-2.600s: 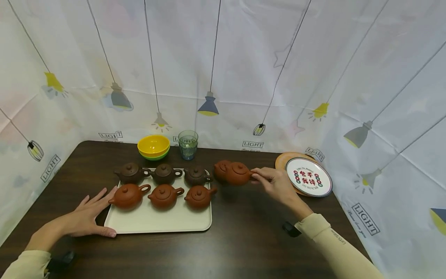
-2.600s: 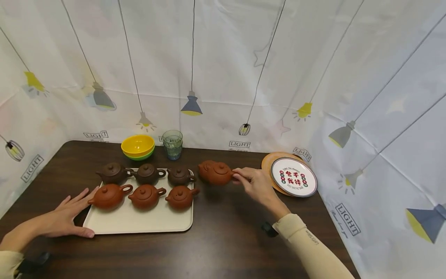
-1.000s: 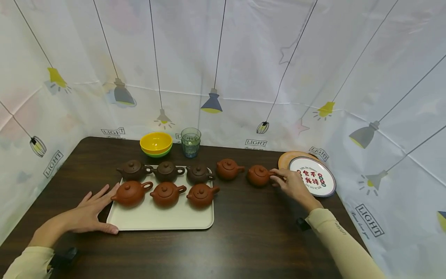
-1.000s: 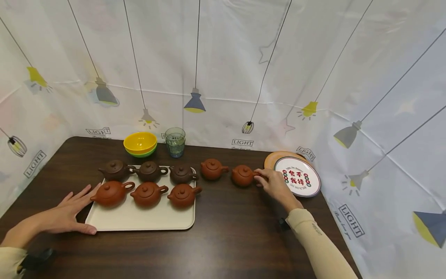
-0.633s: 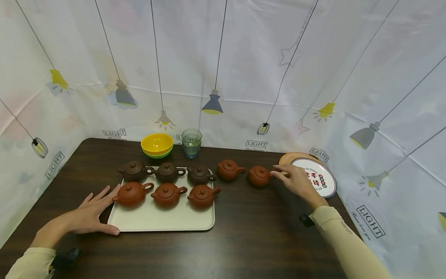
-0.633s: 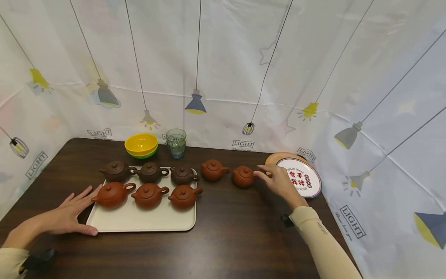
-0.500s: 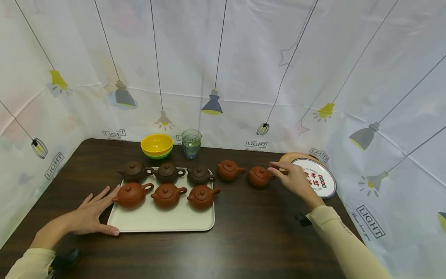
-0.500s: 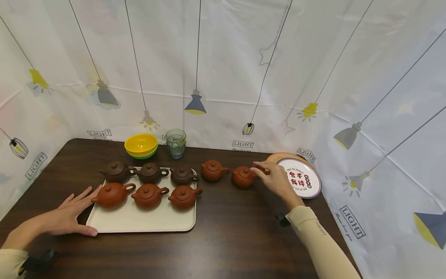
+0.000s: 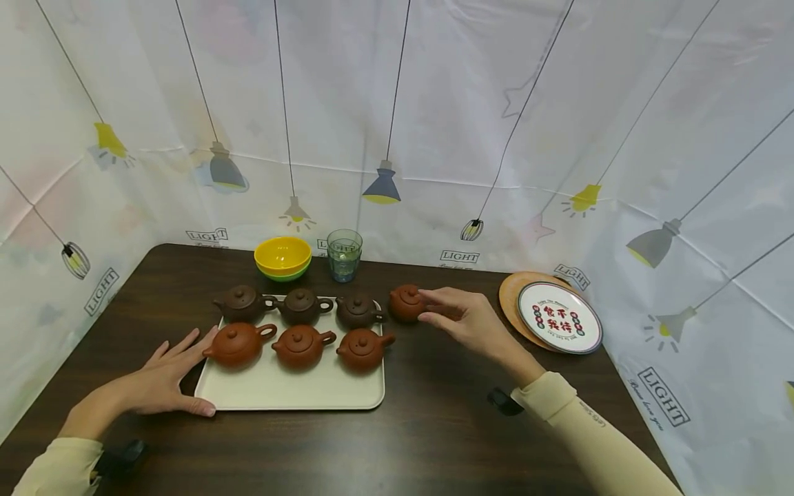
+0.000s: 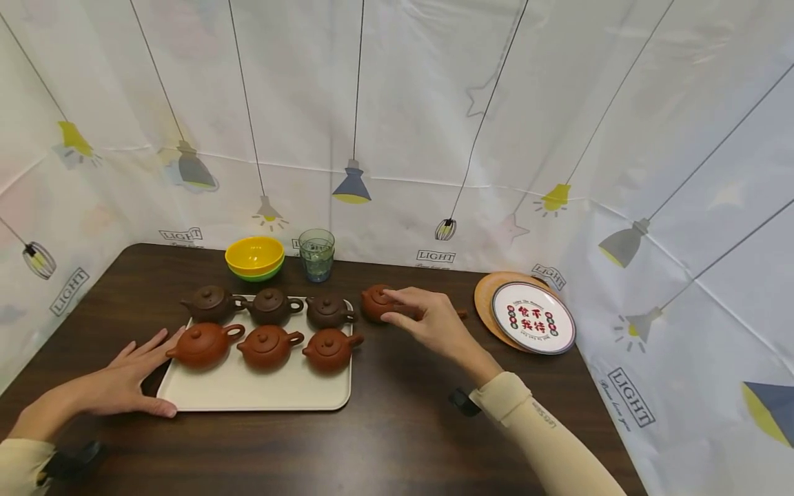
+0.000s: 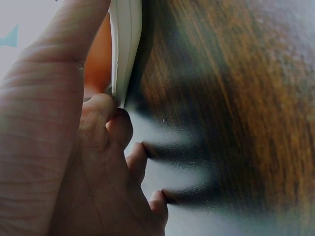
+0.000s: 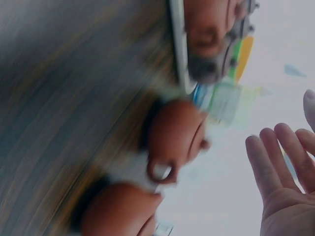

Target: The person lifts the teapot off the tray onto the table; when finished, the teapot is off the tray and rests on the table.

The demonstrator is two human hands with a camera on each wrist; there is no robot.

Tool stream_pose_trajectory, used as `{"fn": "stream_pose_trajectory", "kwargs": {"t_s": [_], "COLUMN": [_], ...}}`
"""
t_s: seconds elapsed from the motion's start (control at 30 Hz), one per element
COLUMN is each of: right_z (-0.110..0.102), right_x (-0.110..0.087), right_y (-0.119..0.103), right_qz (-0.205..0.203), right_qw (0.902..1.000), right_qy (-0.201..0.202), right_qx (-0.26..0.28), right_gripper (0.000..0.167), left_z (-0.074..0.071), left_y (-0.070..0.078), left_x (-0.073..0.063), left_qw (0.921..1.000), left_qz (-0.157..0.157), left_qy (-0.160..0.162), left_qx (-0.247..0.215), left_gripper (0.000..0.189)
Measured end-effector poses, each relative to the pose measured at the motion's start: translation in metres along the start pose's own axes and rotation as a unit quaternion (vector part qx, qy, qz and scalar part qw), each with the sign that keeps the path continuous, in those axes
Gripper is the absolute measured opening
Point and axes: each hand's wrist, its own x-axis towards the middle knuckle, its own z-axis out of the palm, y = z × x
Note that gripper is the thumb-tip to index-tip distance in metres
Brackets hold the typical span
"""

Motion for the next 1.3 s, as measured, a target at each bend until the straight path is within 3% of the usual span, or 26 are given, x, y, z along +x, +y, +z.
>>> {"fn": "stream_pose_trajectory", "kwargs": {"t_s": [0.2,0.43,0.63,0.9,1.1,1.3], "right_z": [0.021,0.049,0.074,0.085,0.088,0.088], "right_x": [0.002,0.004,0.01,0.012,0.008,0.006], "right_y": [-0.013,-0.006,0.006,0.011,0.011,0.012], "right_qz": [0.022,0.042,0.006,-0.081,-0.113,-0.12], "right_qw": [0.9973,0.9936,0.993,0.9816,0.9779,0.9789], "right_qy": [-0.052,-0.104,-0.103,-0.092,-0.069,-0.042], "right_qx": [0.048,0.01,-0.058,-0.146,-0.162,-0.16], "right_gripper": [0.046,0.048,0.033,0.025,0.024,0.024], "left_z": [-0.001,-0.002,-0.002,-0.003,-0.002,-0.001], "left_y": [0.0,0.0,-0.001,-0.002,-0.004,-0.005], "left_x": [0.0,0.001,0.0,-0.001,0.0,0.001], "left_qw": [1.0,1.0,1.0,0.9997,0.9985,0.9993], "left_qz": [0.001,-0.003,0.004,0.008,0.013,0.015], "left_qy": [0.0,0.001,0.0,0.018,0.03,0.026], "left_qx": [-0.003,0.003,-0.007,0.014,0.044,0.023], "left_gripper": [0.134,0.133,0.132,0.132,0.132,0.131]}}
